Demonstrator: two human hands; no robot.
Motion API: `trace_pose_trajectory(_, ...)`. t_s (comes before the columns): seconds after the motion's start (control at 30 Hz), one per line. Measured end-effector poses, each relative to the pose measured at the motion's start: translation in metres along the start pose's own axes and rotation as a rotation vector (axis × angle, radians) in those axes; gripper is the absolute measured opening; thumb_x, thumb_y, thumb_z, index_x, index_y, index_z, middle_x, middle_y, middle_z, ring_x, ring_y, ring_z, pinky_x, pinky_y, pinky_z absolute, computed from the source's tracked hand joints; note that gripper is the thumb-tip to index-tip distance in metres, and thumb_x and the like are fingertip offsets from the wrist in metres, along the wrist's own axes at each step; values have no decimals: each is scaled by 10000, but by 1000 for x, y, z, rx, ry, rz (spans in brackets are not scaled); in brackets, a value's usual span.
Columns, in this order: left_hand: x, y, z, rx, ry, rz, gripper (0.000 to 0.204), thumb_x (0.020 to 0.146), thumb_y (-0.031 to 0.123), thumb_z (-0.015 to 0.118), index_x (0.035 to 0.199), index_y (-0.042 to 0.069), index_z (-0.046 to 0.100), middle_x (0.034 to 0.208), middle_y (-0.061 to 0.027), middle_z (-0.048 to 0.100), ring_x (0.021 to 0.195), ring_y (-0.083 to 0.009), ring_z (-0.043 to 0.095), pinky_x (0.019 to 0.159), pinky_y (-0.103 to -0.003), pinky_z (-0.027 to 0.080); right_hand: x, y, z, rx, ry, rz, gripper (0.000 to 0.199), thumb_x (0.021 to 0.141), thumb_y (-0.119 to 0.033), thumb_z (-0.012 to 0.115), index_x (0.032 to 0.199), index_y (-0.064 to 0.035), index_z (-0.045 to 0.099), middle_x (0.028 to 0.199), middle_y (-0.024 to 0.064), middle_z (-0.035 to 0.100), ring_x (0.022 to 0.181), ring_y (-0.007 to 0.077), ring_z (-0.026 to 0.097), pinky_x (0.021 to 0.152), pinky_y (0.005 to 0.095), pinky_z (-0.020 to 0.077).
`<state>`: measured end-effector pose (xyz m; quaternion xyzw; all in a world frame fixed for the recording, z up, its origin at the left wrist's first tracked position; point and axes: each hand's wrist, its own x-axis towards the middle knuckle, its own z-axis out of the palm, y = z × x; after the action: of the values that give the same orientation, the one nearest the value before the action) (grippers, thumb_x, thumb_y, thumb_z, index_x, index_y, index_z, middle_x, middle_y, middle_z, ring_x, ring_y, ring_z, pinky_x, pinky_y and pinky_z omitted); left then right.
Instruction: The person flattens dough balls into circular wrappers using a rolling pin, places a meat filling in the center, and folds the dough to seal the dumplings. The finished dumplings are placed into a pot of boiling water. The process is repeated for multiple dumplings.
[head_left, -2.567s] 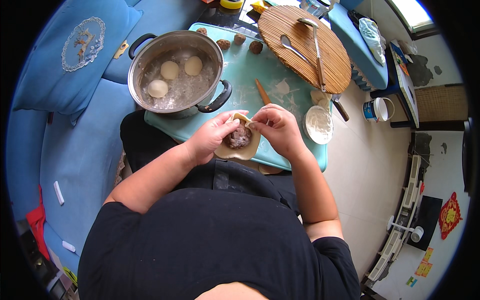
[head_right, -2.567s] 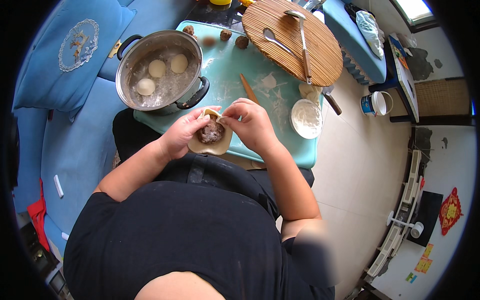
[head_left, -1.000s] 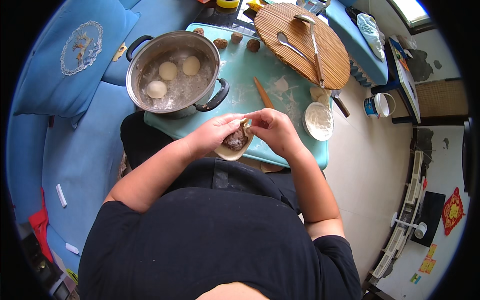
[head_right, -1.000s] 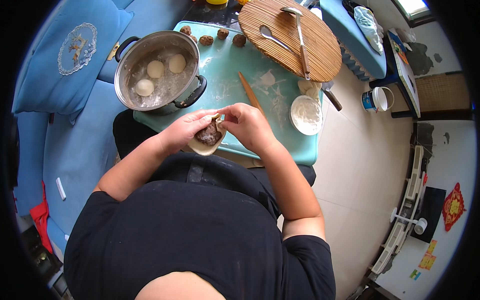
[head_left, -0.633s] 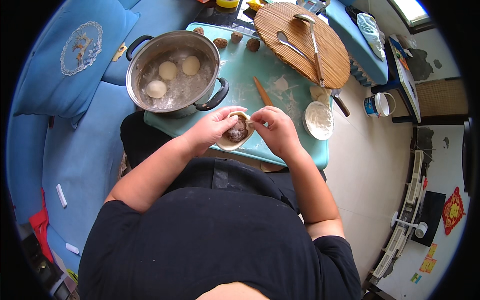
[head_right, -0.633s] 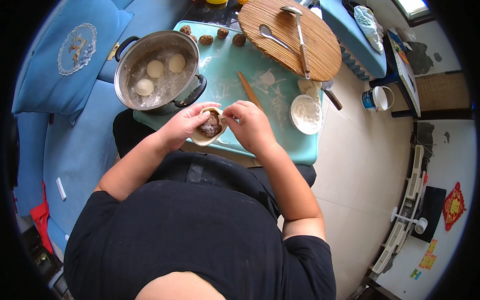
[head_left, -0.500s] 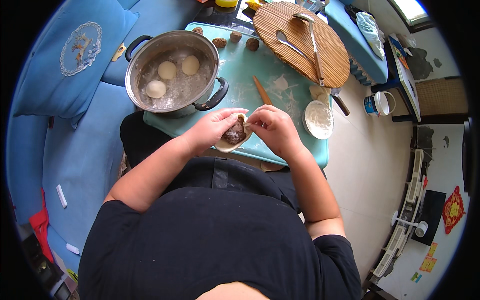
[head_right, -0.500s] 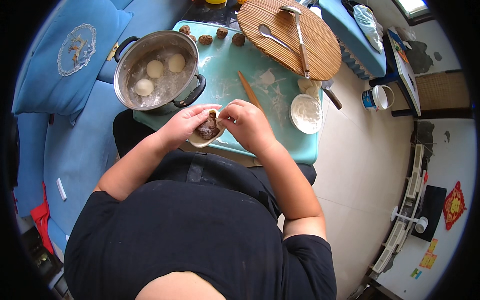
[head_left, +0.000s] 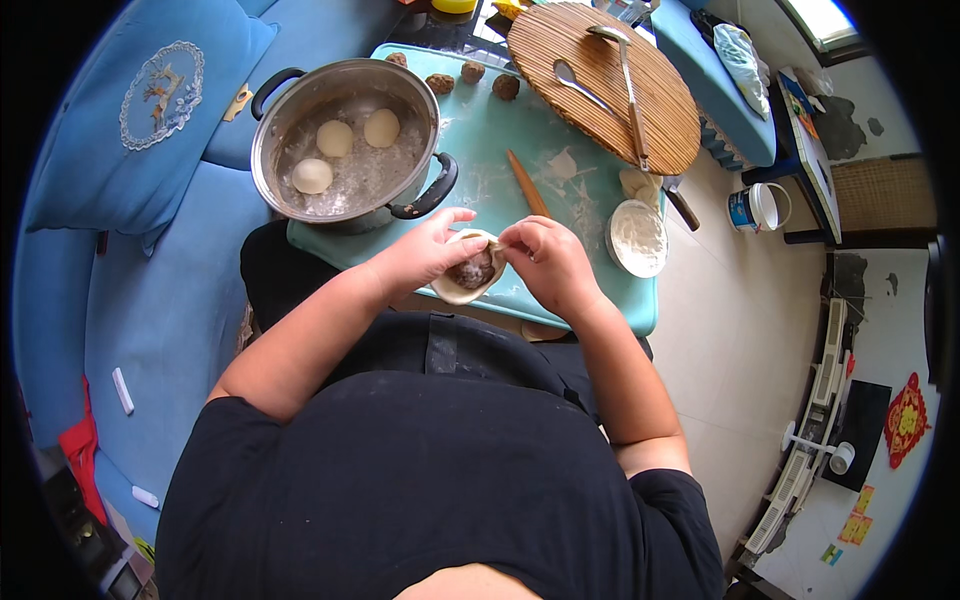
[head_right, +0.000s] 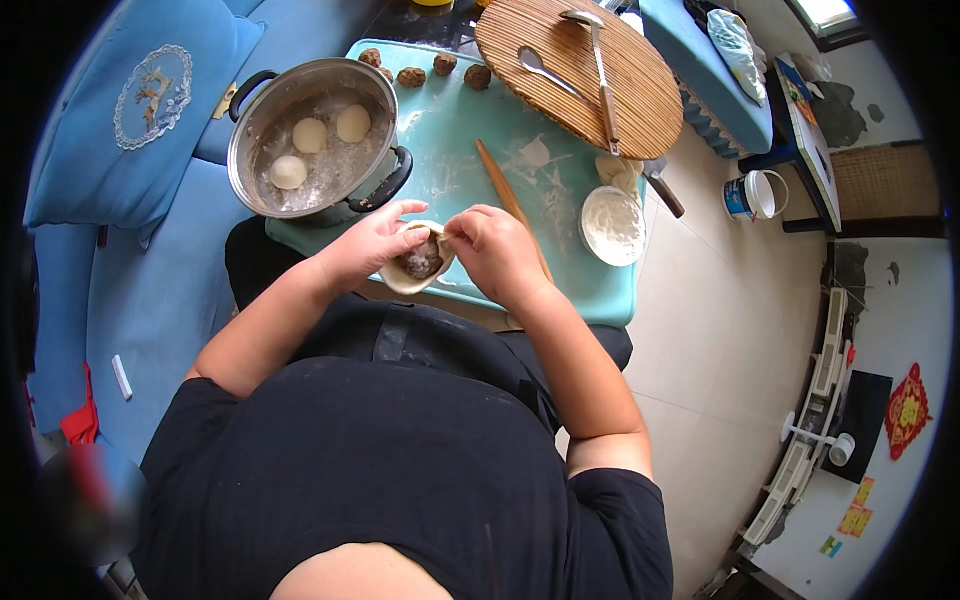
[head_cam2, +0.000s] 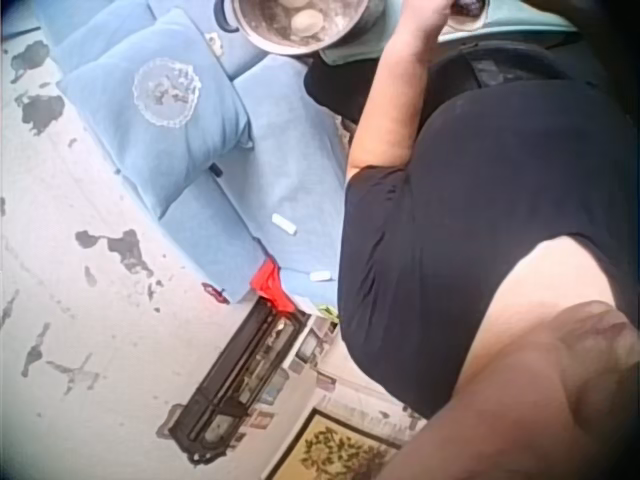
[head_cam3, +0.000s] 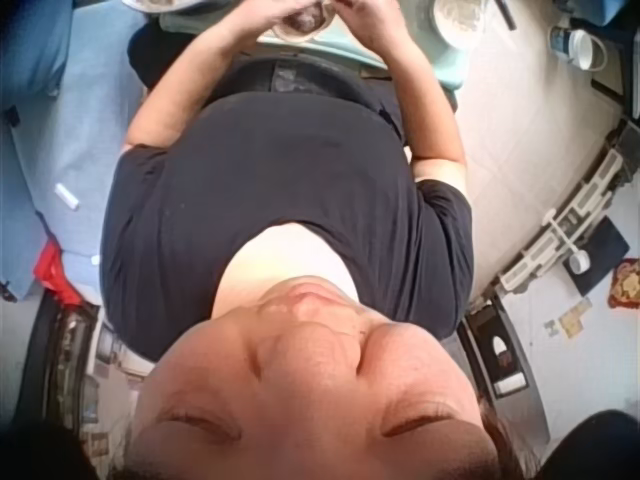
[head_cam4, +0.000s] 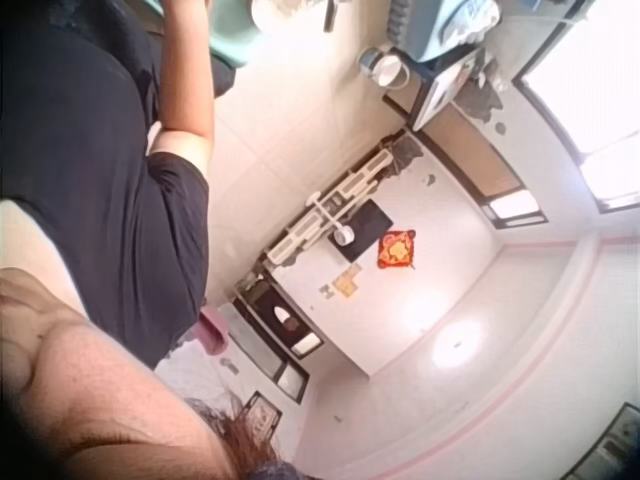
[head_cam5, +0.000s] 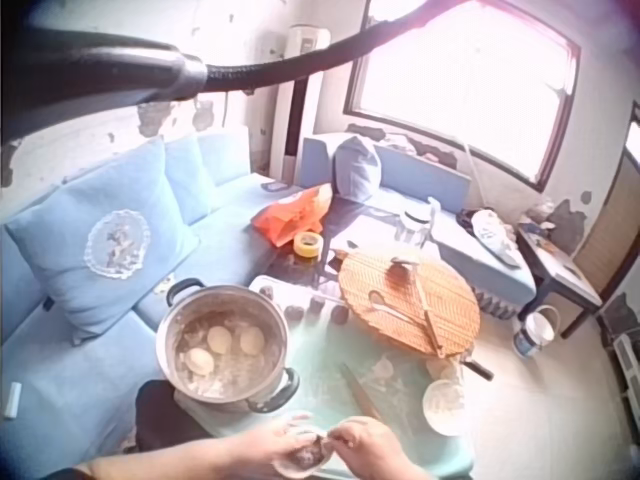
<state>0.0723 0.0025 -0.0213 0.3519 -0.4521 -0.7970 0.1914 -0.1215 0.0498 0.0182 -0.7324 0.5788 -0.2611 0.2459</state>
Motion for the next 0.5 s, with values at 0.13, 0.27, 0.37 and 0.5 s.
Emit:
trace_pose_trajectory(0.13,-4,9,1,-235,-12,-17,430,874,159,606,1239,15,428,1122,-101,564,1016,-165,566,888,-303,465,0,3,2,55,142,66,82,747,-72,657,821,-38,650,816,86,618,794,257,597,701,331,485)
trace_pose_trajectory(0.27,-6,3,6,-388,-14,44,389,882,117,584,1231,34,436,1113,-91,549,1006,-165,570,874,-304,481,-4,-1,3,111,106,-23,112,753,-25,676,864,-38,672,829,77,611,730,195,602,649,278,491)
trace_pose_trajectory(0.37,-8,0,8,-437,-21,64,372,886,90,570,1231,30,445,1089,-83,555,978,-147,572,843,-289,494,-2,-6,-5,66,64,-93,131,745,-23,683,873,-45,686,834,80,615,742,207,606,665,289,494)
trace_pose_trajectory(0.5,-7,2,9,-340,-5,89,346,884,95,576,1211,31,488,1091,-72,564,979,-133,569,857,-276,481,0,-9,-10,21,28,-184,135,741,-17,682,874,-44,684,818,78,613,740,212,605,671,293,492)
